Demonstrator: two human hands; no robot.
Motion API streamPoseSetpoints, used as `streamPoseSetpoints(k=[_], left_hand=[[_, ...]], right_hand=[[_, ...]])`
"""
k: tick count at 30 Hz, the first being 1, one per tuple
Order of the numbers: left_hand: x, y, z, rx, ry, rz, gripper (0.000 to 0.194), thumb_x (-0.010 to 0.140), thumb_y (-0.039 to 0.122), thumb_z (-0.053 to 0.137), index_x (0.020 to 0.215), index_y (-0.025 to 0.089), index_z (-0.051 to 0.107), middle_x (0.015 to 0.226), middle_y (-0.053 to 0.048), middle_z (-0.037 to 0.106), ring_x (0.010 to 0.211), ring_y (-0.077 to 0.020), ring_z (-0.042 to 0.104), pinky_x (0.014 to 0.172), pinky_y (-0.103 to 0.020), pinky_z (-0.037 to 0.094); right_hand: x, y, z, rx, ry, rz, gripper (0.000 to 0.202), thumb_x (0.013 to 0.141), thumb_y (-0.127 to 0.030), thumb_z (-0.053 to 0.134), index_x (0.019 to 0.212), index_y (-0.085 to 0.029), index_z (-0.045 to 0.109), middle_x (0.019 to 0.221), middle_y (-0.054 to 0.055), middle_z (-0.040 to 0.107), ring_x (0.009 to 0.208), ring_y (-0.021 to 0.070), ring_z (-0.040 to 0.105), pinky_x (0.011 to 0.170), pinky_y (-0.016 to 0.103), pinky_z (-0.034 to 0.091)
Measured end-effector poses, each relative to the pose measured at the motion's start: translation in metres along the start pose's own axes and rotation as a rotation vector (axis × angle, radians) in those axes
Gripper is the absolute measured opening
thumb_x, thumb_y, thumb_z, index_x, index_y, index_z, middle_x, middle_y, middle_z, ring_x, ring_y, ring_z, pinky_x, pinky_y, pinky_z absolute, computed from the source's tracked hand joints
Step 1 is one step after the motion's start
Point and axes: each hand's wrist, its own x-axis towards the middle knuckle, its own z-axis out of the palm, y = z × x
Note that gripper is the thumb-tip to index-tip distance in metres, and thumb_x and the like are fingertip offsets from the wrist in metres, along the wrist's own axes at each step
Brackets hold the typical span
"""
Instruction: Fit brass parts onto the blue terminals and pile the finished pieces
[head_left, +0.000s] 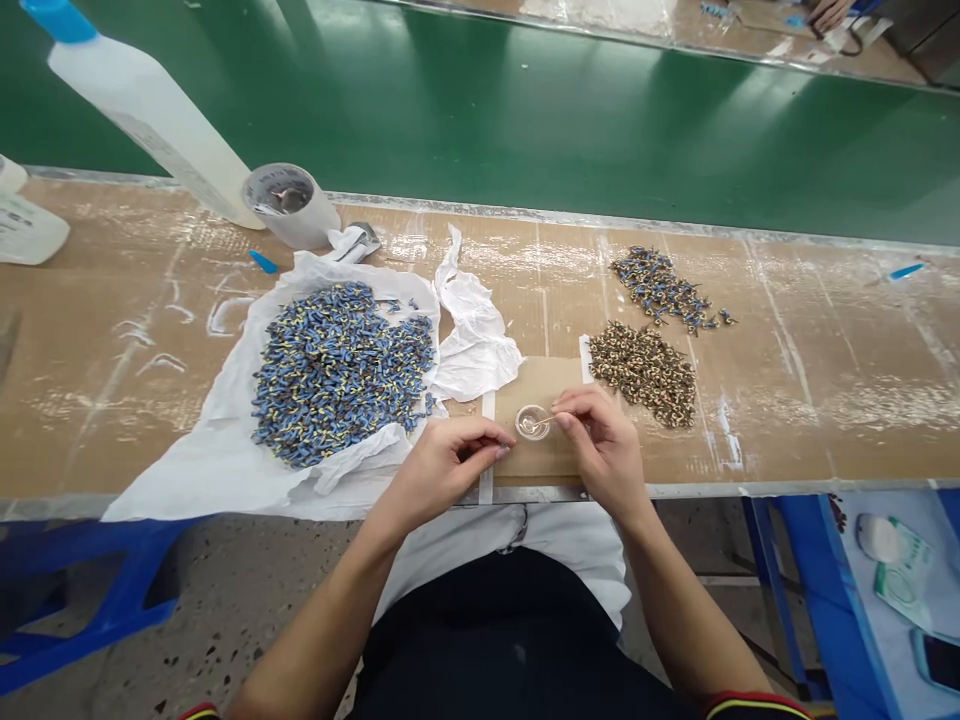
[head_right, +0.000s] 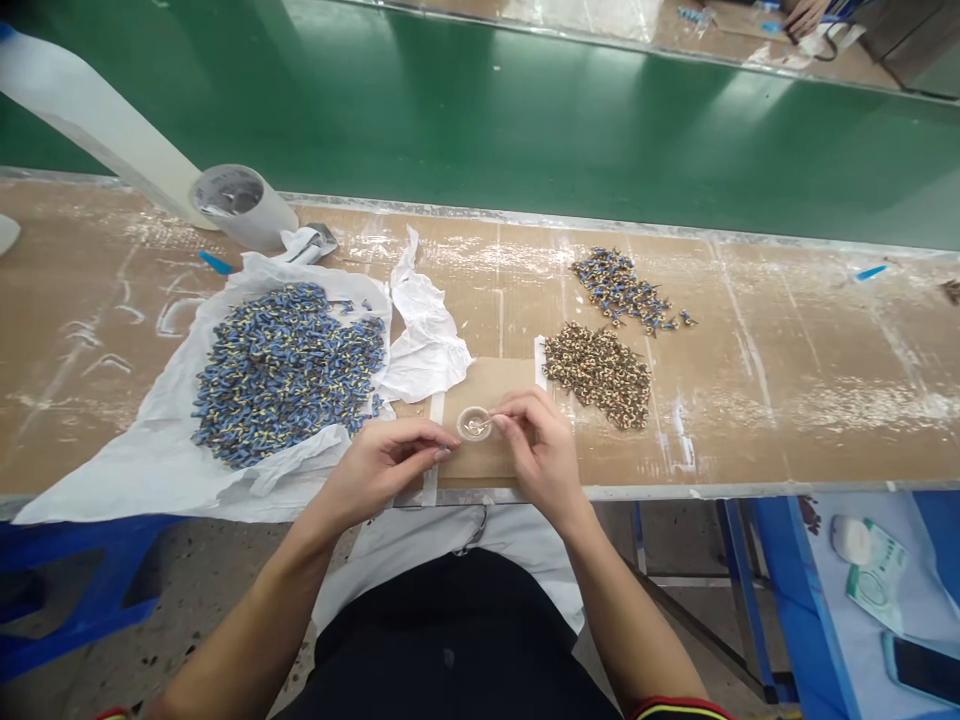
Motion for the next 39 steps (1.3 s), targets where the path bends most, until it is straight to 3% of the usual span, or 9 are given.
streamPoseSetpoints(k=[5,11,22,39], left_hand=[[0.002,0.007,-0.002,0.102,-0.069,0.078,0.015,0.089,0.016,0.059,0.091,0.017,0.073,0.082,-0.003,0.066,0.069,-0.0113,0.058,0.065,-0.021,0.044],[0.003,0.009,0.001,0.099,-0.097,0.032,0.017,0.088,0.016,0.057,0.095,0.016,0.073,0.080,-0.003,0.064,0.065,-0.0111,0.057,0.059,-0.020,0.044],[0.005,0.012,0.006,0.189,-0.068,0.037,0.017,0.087,0.012,0.057,0.093,0.016,0.072,0.077,-0.001,0.065,0.062,-0.0098,0.055,0.057,-0.019,0.041],[0.007,0.008,0.009,0.227,-0.050,0.070,0.015,0.088,0.015,0.058,0.092,0.017,0.072,0.074,-0.001,0.064,0.062,-0.0103,0.055,0.056,-0.019,0.040]], right_hand=[[-0.020,0.002,0.005,0.161,0.135,0.060,0.007,0.096,-0.024,0.058,0.092,-0.021,0.064,0.087,0.005,0.068,0.085,0.0191,0.066,0.076,0.034,0.054],[-0.032,-0.002,0.010,0.190,0.181,-0.008,0.005,0.095,-0.021,0.059,0.093,-0.023,0.064,0.085,0.005,0.069,0.083,0.0190,0.068,0.074,0.035,0.057],[-0.035,0.000,0.014,0.049,0.078,-0.247,0.013,0.092,-0.014,0.059,0.100,-0.024,0.064,0.087,0.006,0.071,0.079,0.0206,0.068,0.069,0.038,0.055],[-0.033,-0.003,0.015,-0.083,0.030,-0.289,0.013,0.093,-0.016,0.057,0.100,-0.025,0.063,0.090,0.006,0.073,0.079,0.0206,0.069,0.068,0.038,0.055]])
